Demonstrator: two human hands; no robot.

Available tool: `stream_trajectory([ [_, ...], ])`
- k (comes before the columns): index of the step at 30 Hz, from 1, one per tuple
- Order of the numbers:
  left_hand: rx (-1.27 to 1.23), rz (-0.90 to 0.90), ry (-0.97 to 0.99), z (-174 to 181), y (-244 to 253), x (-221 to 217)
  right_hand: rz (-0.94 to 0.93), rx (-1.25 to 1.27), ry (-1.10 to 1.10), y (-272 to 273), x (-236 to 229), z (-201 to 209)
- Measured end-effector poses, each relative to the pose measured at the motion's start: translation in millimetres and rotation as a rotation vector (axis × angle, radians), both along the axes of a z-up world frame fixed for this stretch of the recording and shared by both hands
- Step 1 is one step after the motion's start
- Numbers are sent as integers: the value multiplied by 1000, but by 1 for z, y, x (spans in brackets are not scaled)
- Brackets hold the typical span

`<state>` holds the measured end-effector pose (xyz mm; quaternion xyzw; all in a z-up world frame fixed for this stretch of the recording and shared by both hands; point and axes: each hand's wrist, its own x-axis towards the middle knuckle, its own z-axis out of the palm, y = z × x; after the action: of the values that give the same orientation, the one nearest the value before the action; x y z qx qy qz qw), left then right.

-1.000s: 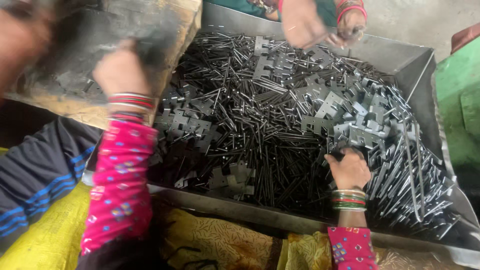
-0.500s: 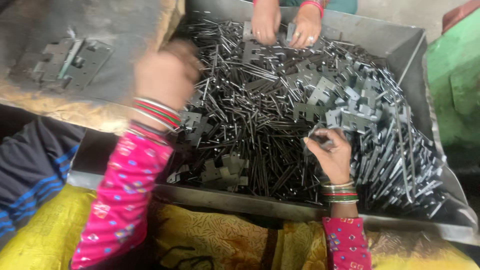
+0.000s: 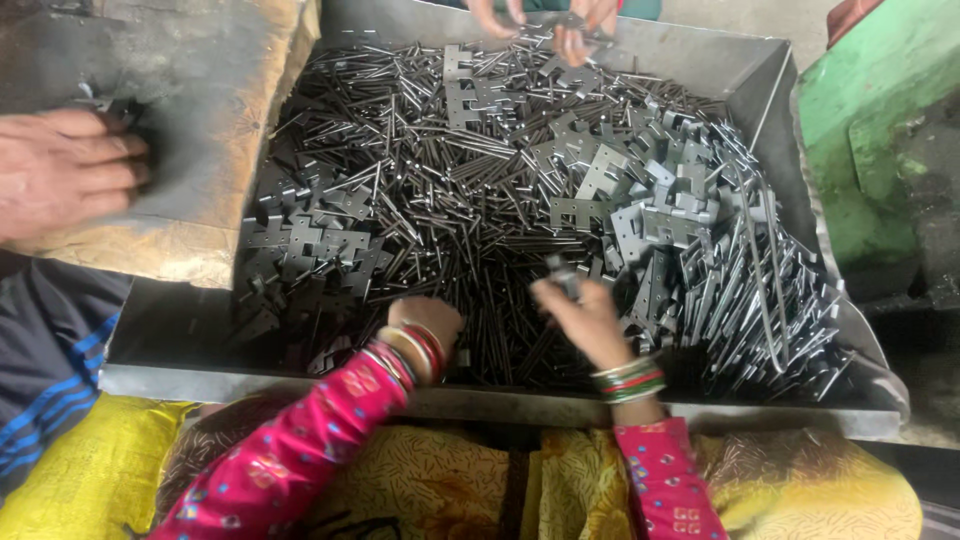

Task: The person sorts small metal hinge-like parts from a large mixed pile in a metal bin, separating them by hand into a distinct pile. A coworker across the bin also sorts parts and places them onto a wooden board.

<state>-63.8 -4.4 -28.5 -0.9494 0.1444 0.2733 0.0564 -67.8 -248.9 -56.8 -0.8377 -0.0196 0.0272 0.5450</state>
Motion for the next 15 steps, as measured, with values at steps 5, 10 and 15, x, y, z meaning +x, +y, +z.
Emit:
stream_trajectory([
  [5, -687, 23, 199, 11, 70, 61, 227, -543, 151, 51, 6, -26],
  [10, -1401, 266, 299, 29, 83, 69, 201, -754, 109, 94, 11, -27],
  [15, -1586, 528, 621, 37, 73, 63, 153, -739, 35, 102, 11, -25],
])
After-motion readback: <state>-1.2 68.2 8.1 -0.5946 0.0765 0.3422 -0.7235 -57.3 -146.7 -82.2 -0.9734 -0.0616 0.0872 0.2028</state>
